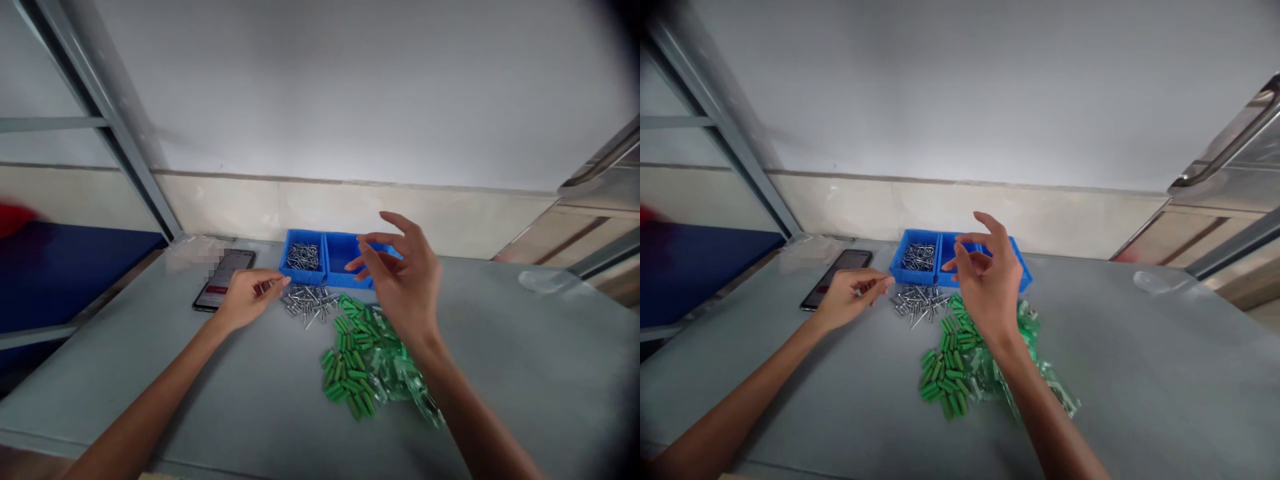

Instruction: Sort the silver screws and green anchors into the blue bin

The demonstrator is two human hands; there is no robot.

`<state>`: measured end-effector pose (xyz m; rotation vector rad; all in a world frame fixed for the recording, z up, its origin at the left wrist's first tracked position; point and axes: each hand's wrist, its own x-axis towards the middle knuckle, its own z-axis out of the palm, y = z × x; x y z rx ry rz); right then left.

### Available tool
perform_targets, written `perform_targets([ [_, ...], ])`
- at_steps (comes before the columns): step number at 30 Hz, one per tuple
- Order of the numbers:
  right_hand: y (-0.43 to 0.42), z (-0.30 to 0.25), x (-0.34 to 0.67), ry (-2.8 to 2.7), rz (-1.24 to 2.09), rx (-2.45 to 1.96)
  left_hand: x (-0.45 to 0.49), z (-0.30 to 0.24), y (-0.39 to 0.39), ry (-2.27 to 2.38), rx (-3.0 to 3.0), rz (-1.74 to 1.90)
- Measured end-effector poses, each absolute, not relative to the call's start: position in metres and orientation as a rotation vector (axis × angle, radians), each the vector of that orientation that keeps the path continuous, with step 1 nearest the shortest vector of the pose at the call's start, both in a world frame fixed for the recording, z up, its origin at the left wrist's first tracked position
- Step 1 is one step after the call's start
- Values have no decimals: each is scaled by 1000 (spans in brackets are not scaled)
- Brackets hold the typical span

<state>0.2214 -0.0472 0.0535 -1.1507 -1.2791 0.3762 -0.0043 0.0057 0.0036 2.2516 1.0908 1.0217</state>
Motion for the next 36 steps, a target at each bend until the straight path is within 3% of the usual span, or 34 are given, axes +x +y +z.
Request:
perform_targets([
  [6, -40, 20, 231, -1688, 480, -1414, 0, -2, 4, 1078, 2355, 933],
  [12, -35, -5, 214, -2094, 208, -1684, 5, -5, 1, 1034, 2340, 854],
  [20, -18, -6, 193, -2314, -98, -1724, 12, -1, -8, 1001, 2202, 1013],
  [27, -17, -6, 179, -2370, -141, -1660, 10, -1, -5, 986, 2221, 1065],
  [32, -24, -1, 189, -2075, 83, -1600, 10, -1, -5, 979, 2225, 1063],
  [36, -35, 4, 203, -1728, 650, -1421, 12, -1, -6, 969, 2211, 1068],
])
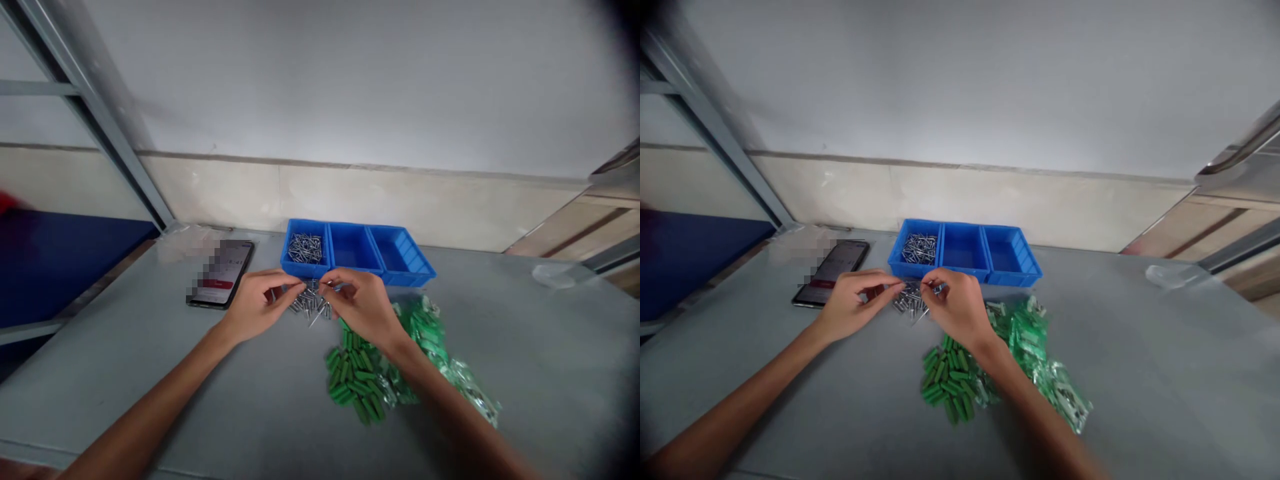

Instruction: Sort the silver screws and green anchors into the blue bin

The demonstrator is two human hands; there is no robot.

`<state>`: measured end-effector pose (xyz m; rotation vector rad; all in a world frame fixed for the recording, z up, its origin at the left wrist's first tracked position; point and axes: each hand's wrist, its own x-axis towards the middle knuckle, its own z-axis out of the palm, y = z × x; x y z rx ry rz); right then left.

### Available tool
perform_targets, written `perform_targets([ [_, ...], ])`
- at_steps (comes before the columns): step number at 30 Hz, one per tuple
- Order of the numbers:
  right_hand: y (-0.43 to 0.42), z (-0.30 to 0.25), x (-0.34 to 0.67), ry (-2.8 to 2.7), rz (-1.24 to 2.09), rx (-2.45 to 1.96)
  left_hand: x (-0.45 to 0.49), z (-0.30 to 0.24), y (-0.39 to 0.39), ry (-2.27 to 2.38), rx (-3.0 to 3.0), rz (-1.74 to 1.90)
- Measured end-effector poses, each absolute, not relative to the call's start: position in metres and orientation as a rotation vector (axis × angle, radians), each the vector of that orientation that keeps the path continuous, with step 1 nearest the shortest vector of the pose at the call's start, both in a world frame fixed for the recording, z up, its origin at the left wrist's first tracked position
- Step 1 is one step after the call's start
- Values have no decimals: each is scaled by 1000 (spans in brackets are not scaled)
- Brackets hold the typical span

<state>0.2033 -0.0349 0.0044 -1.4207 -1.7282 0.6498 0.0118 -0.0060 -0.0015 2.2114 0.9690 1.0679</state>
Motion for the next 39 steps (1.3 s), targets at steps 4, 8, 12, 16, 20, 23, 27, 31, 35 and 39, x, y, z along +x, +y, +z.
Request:
perform_targets([
  [4, -44, 10, 208, -1462, 1066, -1245, 15, -3, -8, 907, 2185, 992],
  [8, -46, 12, 207, -1414, 1170, -1204, 15, -3, -9, 841, 2166, 949],
  [12, -43, 9, 208, -1402, 1191, -1187, 16, -3, -10, 828, 2211, 1000],
  [16, -42, 7, 208, -1433, 1160, -1186, 16, -5, -12, 807, 2330, 1046],
  [20, -44, 9, 211, -1403, 1091, -1207, 16, -7, -15, 827, 2412, 1047],
  [23, -48, 10, 212, -1368, 1057, -1226, 17, -8, -16, 825, 2434, 1047],
  [27, -52, 11, 211, -1338, 1023, -1184, 17, -9, -16, 832, 2449, 1021],
  [31, -53, 10, 207, -1348, 983, -1182, 17, -9, -14, 849, 2403, 1016],
  [35, -52, 7, 206, -1307, 937, -1211, 17, -10, -13, 904, 2401, 962],
  [39, -52, 5, 204, -1335, 943, -1211, 17, -11, -14, 927, 2429, 925],
])
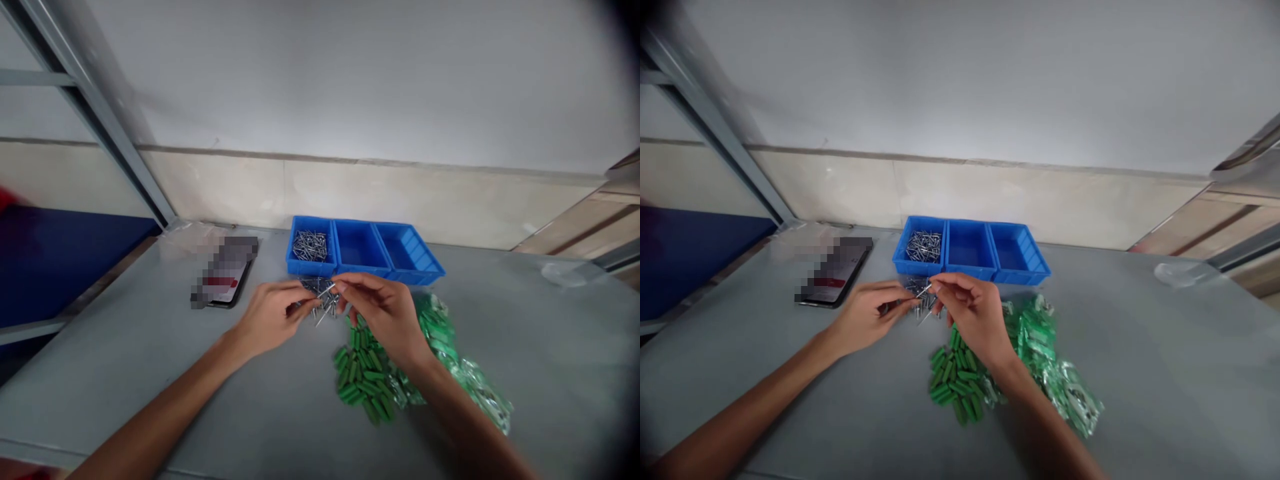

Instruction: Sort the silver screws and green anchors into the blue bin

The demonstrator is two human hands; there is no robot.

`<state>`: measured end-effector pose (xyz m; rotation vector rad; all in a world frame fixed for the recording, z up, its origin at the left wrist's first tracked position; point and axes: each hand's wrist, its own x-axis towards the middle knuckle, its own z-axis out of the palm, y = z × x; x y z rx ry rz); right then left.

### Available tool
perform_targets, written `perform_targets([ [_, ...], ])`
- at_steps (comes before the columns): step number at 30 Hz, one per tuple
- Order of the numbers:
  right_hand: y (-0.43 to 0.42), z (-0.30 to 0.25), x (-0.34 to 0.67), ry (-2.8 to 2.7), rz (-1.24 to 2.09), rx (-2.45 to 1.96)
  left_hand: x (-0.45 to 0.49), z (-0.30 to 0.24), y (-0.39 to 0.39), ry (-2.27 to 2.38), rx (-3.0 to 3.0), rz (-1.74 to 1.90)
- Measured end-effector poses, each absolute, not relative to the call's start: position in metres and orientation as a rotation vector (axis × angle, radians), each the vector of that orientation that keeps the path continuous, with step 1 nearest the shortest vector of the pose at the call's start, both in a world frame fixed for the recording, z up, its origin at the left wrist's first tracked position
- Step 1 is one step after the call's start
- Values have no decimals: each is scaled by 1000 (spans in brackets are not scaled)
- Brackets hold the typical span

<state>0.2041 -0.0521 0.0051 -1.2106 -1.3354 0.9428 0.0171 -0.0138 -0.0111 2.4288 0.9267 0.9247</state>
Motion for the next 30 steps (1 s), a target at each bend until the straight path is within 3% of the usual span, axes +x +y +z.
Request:
perform_targets([
  [30, -64, 6, 193, -1528, 838, -1191, 13, -12, -4, 977, 2338, 1036],
])
